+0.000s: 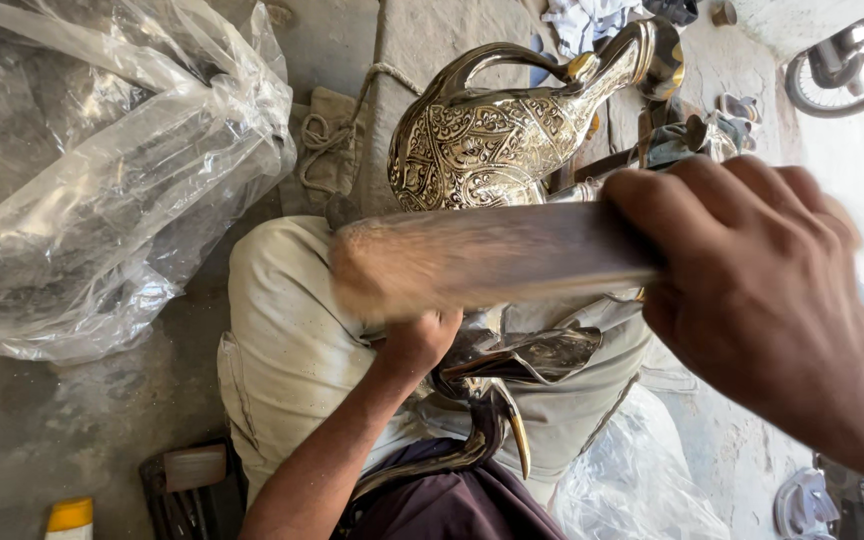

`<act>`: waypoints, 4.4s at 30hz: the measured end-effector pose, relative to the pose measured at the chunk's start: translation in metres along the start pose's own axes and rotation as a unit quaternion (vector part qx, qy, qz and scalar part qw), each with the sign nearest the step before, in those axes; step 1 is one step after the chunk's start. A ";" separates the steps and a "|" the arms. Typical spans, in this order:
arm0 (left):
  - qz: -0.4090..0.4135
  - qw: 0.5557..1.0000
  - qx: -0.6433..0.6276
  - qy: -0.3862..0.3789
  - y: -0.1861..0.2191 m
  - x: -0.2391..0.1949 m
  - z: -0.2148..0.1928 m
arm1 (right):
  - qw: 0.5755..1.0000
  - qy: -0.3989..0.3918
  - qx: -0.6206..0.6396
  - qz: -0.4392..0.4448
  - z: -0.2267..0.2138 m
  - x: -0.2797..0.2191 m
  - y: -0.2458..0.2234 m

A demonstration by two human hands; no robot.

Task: The person uses a hammer and chisel to engrave intricate patterns onto a silver elephant statue. They repeatedly strike the chisel to create detailed designs on the statue's body and legs.

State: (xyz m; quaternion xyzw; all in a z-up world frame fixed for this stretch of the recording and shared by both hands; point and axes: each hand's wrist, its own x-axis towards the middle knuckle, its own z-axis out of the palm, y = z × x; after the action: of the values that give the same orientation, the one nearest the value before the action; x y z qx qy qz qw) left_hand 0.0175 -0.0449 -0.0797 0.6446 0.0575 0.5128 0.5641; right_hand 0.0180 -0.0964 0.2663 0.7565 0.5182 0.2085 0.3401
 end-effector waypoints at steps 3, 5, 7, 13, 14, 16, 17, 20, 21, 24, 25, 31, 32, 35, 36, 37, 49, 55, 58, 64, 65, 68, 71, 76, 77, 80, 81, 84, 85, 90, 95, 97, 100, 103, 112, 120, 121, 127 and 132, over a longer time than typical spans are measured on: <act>-0.019 0.999 -0.013 -0.022 -0.007 -0.004 0.003 | 0.998 0.000 -0.062 -0.006 0.003 -0.001 0.000; -0.037 0.998 -0.026 -0.041 -0.009 -0.009 0.002 | 0.976 -0.026 0.209 0.059 0.004 -0.001 -0.001; -0.051 0.996 -0.036 -0.058 -0.013 -0.014 0.001 | 1.000 0.013 -0.014 -0.004 0.002 0.000 -0.002; -0.070 0.995 -0.020 -0.063 -0.031 -0.033 0.014 | 1.000 0.001 -0.004 0.000 -0.002 0.002 -0.003; -0.082 0.993 -0.008 -0.082 -0.035 -0.035 0.016 | 0.997 0.027 -0.063 -0.025 -0.002 0.003 -0.004; -0.112 0.986 0.015 -0.122 -0.038 -0.041 0.018 | 0.998 -0.022 0.063 0.008 0.000 0.004 -0.003; -0.125 0.982 0.029 -0.140 -0.040 -0.041 0.018 | 0.991 -0.044 0.125 0.023 0.003 0.005 -0.002; -0.123 0.980 0.024 -0.156 -0.037 -0.032 0.013 | 0.993 0.094 -0.064 -0.036 0.006 0.001 -0.003; -0.101 0.986 -0.005 -0.132 -0.031 -0.029 0.011 | 0.998 0.065 -0.004 -0.017 0.007 0.000 -0.002; -0.030 0.993 -0.094 -0.062 -0.014 -0.013 0.000 | 0.997 0.026 0.078 0.000 0.012 0.000 -0.003; -0.003 0.991 -0.127 -0.041 -0.008 -0.005 -0.002 | 0.998 0.044 0.037 -0.021 0.013 0.000 -0.003; 0.036 0.993 -0.111 -0.032 0.022 0.022 -0.016 | 0.997 0.067 0.025 -0.033 0.013 0.003 -0.003; 0.035 0.992 -0.116 -0.032 0.025 0.025 -0.018 | 0.994 0.087 -0.054 -0.047 0.013 0.002 -0.004; 0.033 0.991 -0.131 -0.025 0.032 0.032 -0.020 | 0.985 0.043 0.165 0.011 0.014 0.003 -0.004; 0.033 0.990 -0.135 -0.023 0.033 0.033 -0.020 | 0.994 0.063 0.085 -0.014 0.013 0.003 -0.004; 0.034 0.989 -0.141 -0.023 0.032 0.035 -0.020 | 0.996 0.084 0.004 -0.035 0.010 0.002 -0.003; 0.028 0.989 -0.119 -0.086 0.005 0.006 -0.011 | 0.997 0.035 0.031 -0.060 0.013 0.006 0.002; 0.032 0.992 -0.057 -0.109 -0.027 -0.024 -0.009 | 0.991 0.023 0.128 -0.012 0.026 0.002 0.000; 0.024 0.991 -0.050 -0.124 -0.032 -0.026 -0.011 | 0.996 0.069 0.027 -0.051 0.027 0.002 0.001; 0.029 0.988 -0.084 -0.129 -0.020 -0.007 -0.006 | 0.989 0.114 -0.050 -0.081 0.017 0.002 -0.002; 0.028 0.988 -0.087 -0.128 -0.017 -0.002 -0.005 | 0.988 0.118 -0.056 -0.085 0.015 0.003 -0.002; 0.022 0.986 -0.098 -0.131 -0.008 0.005 0.001 | 0.985 0.087 0.145 -0.045 0.011 0.005 0.000; 0.018 0.987 -0.100 -0.126 -0.005 0.008 -0.001 | 0.984 0.095 -0.092 -0.119 0.010 0.009 0.002; 0.012 0.988 -0.099 -0.122 -0.007 0.006 0.002 | 0.990 0.108 0.054 -0.071 0.013 0.009 0.003; 0.011 0.987 -0.098 -0.124 -0.007 0.005 -0.001 | 0.989 0.124 0.025 -0.081 0.014 0.008 0.001; 0.016 0.986 -0.099 -0.130 -0.010 0.011 -0.001 | 0.988 0.074 -0.105 -0.090 0.014 0.008 -0.001; 0.015 0.986 -0.100 -0.130 -0.009 0.009 0.000 | 0.992 0.095 -0.023 -0.080 0.013 0.008 -0.002; 0.006 0.987 -0.101 -0.129 -0.006 0.004 -0.002 | 0.985 0.141 0.036 -0.095 0.007 0.012 -0.005; 0.008 0.986 -0.103 -0.130 -0.007 0.006 -0.002 | 0.978 0.145 -0.075 -0.127 0.005 0.013 -0.002; 0.004 0.985 -0.110 -0.132 -0.004 0.006 0.003 | 0.978 0.151 0.097 -0.107 0.000 0.018 0.002; 0.012 0.983 -0.114 -0.141 -0.003 0.013 0.005 | 0.984 0.129 -0.013 -0.124 0.013 0.014 0.004; 0.011 0.983 -0.114 -0.140 -0.004 0.012 0.006 | 0.980 0.145 0.068 -0.117 0.017 0.012 0.001; 0.007 0.984 -0.108 -0.144 -0.003 0.010 -0.001 | 0.977 0.135 -0.053 -0.154 0.017 0.016 -0.002; 0.016 0.983 -0.112 -0.148 -0.006 0.018 0.006 | 0.981 0.115 0.076 -0.135 0.008 0.020 0.002; 0.013 0.984 -0.100 -0.144 -0.009 0.003 0.005 | 0.975 0.144 0.076 -0.151 0.025 0.016 0.004; 0.023 0.985 -0.086 -0.150 -0.019 -0.008 0.006 | 0.976 0.174 0.047 -0.125 0.012 0.016 0.005; 0.029 0.984 -0.087 -0.151 -0.022 -0.007 0.007 | 0.969 0.181 -0.090 -0.144 0.014 0.016 0.008; 0.030 0.983 -0.076 -0.162 -0.022 -0.016 0.005 | 0.968 0.211 0.022 -0.134 0.032 0.003 0.013; 0.042 0.979 -0.079 -0.183 -0.026 -0.003 0.011 | 0.973 0.203 -0.043 -0.098 0.030 -0.005 0.014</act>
State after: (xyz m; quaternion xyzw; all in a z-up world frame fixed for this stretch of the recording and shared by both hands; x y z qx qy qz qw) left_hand 0.0369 -0.0453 -0.1003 0.6832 -0.1144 0.4118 0.5921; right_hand 0.0448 -0.1133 0.2560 0.6281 0.6389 0.3457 0.2790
